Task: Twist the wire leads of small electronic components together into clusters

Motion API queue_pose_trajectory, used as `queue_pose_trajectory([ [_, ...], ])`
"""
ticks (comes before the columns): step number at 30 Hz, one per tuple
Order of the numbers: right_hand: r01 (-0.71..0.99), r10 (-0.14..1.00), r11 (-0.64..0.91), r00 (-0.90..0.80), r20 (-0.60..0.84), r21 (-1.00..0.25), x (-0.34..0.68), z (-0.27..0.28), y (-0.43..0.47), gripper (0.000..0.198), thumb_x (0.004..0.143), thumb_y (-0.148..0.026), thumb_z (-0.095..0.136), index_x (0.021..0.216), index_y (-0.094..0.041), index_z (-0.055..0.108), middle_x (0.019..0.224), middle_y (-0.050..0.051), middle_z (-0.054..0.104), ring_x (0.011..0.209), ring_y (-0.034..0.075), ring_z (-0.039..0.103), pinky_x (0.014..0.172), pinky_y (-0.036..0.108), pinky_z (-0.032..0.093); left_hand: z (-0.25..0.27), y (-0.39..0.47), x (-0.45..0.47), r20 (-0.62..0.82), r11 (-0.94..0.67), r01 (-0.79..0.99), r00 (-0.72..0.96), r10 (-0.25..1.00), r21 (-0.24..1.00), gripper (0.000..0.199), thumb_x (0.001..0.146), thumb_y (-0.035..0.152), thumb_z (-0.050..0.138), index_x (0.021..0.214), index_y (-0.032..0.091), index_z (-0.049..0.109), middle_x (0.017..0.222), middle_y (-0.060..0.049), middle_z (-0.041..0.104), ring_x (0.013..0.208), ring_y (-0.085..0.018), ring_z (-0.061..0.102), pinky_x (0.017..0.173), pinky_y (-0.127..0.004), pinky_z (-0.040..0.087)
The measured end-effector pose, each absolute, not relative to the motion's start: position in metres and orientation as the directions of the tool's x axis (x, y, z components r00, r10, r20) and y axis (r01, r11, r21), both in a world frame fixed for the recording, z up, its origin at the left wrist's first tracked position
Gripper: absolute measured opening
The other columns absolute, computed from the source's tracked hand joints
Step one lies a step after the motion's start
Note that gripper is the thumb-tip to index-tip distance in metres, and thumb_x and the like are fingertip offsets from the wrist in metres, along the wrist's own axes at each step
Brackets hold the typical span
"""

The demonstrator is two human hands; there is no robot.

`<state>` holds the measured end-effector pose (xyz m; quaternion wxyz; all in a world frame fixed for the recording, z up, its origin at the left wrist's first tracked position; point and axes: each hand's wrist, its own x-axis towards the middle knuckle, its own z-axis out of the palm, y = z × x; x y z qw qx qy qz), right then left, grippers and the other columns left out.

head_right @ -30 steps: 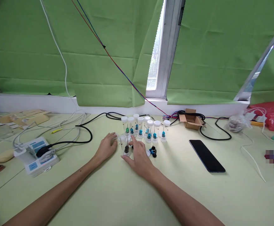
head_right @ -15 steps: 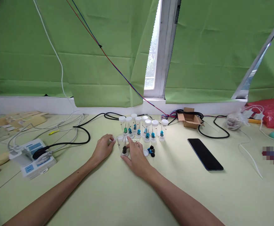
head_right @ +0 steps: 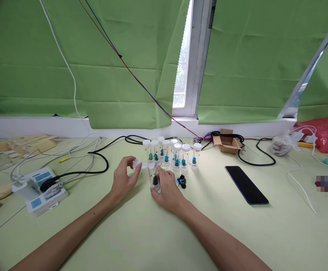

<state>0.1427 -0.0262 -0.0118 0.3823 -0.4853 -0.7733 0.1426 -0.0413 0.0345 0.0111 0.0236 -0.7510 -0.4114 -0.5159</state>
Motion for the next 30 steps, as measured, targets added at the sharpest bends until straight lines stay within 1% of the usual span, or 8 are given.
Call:
queue_pose_trajectory([
  [3, 0.658, 0.86, 0.482, -0.228, 0.457, -0.579, 0.143, -0.011, -0.026, 0.067, 0.081, -0.023, 0.059, 0.143, -0.014, 0.032, 0.109, 0.012, 0.058, 0.11, 0.029, 0.051, 0.101, 0.051, 0.04, 0.011, 0.03, -0.04, 0.808, -0.716, 0.61, 0.199, 0.554, 0.34, 0.022, 0.093, 0.026, 0.052, 0.113, 0.019, 0.05, 0.087, -0.003, 0.055, 0.073, -0.016, 0.052, 0.071, -0.03, 0.046],
  [5, 0.662, 0.866, 0.47, -0.219, 0.45, -0.584, 0.144, -0.009, -0.027, 0.066, 0.081, -0.023, 0.059, 0.142, -0.013, 0.034, 0.107, 0.012, 0.059, 0.11, 0.029, 0.051, 0.1, 0.051, 0.04, 0.012, 0.029, -0.041, 0.808, -0.74, 0.6, 0.25, 0.534, 0.303, 0.021, 0.095, 0.023, 0.048, 0.115, 0.018, 0.052, 0.088, -0.004, 0.054, 0.075, -0.016, 0.053, 0.071, -0.03, 0.046],
  [10, 0.647, 0.882, 0.449, -0.211, 0.421, -0.617, 0.145, -0.006, -0.03, 0.066, 0.082, -0.026, 0.061, 0.142, -0.015, 0.035, 0.109, 0.012, 0.06, 0.11, 0.029, 0.051, 0.1, 0.05, 0.041, 0.014, 0.027, -0.041, 0.783, -0.753, 0.582, 0.296, 0.547, 0.306, 0.016, 0.096, 0.022, 0.045, 0.104, 0.019, 0.059, 0.087, -0.004, 0.054, 0.074, -0.015, 0.053, 0.067, -0.027, 0.045],
  [19, 0.632, 0.878, 0.457, -0.211, 0.429, -0.626, 0.146, -0.006, -0.03, 0.064, 0.083, -0.027, 0.061, 0.141, -0.016, 0.036, 0.106, 0.01, 0.061, 0.108, 0.028, 0.052, 0.099, 0.047, 0.042, 0.013, 0.027, -0.04, 0.777, -0.748, 0.588, 0.299, 0.554, 0.307, 0.01, 0.095, 0.025, 0.048, 0.098, 0.019, 0.055, 0.084, -0.003, 0.056, 0.074, -0.015, 0.054, 0.066, -0.027, 0.043],
  [23, 0.639, 0.877, 0.457, -0.209, 0.433, -0.618, 0.147, -0.005, -0.031, 0.063, 0.083, -0.027, 0.06, 0.141, -0.016, 0.036, 0.105, 0.01, 0.061, 0.109, 0.028, 0.052, 0.099, 0.049, 0.042, 0.01, 0.03, -0.041, 0.728, -0.694, 0.625, 0.278, 0.627, 0.358, 0.011, 0.095, 0.029, 0.048, 0.093, 0.02, 0.054, 0.082, -0.001, 0.054, 0.066, -0.014, 0.05, 0.062, -0.027, 0.042],
  [25, 0.647, 0.878, 0.453, -0.205, 0.432, -0.613, 0.147, -0.005, -0.031, 0.062, 0.083, -0.026, 0.06, 0.14, -0.016, 0.037, 0.104, 0.01, 0.061, 0.109, 0.029, 0.052, 0.099, 0.049, 0.042, 0.009, 0.032, -0.041, 0.68, -0.661, 0.634, 0.278, 0.679, 0.401, 0.012, 0.096, 0.03, 0.045, 0.092, 0.021, 0.053, 0.083, -0.001, 0.055, 0.067, -0.014, 0.051, 0.063, -0.027, 0.042],
  [27, 0.65, 0.875, 0.455, -0.199, 0.442, -0.609, 0.147, -0.006, -0.03, 0.062, 0.082, -0.025, 0.06, 0.14, -0.015, 0.038, 0.104, 0.011, 0.061, 0.108, 0.028, 0.052, 0.098, 0.048, 0.042, 0.007, 0.034, -0.041, 0.63, -0.646, 0.636, 0.306, 0.713, 0.422, 0.014, 0.097, 0.029, 0.042, 0.092, 0.021, 0.052, 0.086, -0.001, 0.056, 0.07, -0.014, 0.053, 0.064, -0.027, 0.043],
  [30, 0.651, 0.864, 0.459, -0.168, 0.475, -0.605, 0.149, -0.008, -0.028, 0.062, 0.081, -0.023, 0.06, 0.139, -0.015, 0.039, 0.102, 0.01, 0.062, 0.106, 0.028, 0.054, 0.096, 0.047, 0.043, 0.004, 0.036, -0.041, 0.566, -0.657, 0.637, 0.391, 0.726, 0.403, 0.018, 0.098, 0.025, 0.035, 0.095, 0.022, 0.053, 0.09, -0.003, 0.059, 0.075, -0.016, 0.056, 0.068, -0.028, 0.044],
])
